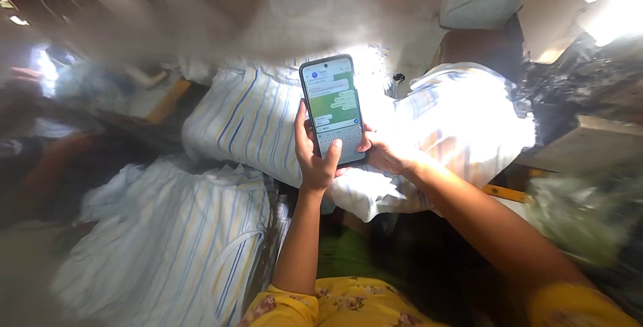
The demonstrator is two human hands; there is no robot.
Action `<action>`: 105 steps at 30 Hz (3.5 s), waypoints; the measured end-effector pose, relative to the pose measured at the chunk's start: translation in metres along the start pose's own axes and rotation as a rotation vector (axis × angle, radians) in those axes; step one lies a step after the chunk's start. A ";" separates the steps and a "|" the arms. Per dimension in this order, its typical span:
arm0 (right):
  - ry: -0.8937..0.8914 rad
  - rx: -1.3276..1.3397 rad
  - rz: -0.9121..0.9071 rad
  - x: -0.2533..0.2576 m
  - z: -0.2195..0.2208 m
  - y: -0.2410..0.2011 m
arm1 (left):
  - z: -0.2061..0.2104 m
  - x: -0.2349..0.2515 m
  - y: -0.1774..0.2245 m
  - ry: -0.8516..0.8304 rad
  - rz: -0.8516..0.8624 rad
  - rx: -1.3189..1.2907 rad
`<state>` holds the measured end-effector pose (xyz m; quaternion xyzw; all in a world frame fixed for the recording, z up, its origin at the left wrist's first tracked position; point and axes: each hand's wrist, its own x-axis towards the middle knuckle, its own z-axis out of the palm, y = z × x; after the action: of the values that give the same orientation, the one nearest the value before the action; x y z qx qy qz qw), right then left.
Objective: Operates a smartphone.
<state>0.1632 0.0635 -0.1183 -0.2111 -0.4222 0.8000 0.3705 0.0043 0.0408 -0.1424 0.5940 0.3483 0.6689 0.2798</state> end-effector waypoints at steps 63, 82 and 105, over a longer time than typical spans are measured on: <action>-0.034 0.017 0.018 0.002 -0.003 0.002 | -0.004 0.000 -0.008 0.029 -0.063 -0.168; -0.035 -0.011 0.006 0.002 -0.004 0.002 | -0.004 -0.001 -0.007 0.041 -0.081 -0.153; -0.028 -0.013 0.006 0.001 -0.002 0.001 | -0.003 -0.002 -0.007 0.046 -0.087 -0.173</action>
<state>0.1630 0.0652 -0.1202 -0.2036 -0.4321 0.8010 0.3609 0.0009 0.0431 -0.1487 0.5364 0.3211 0.6972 0.3509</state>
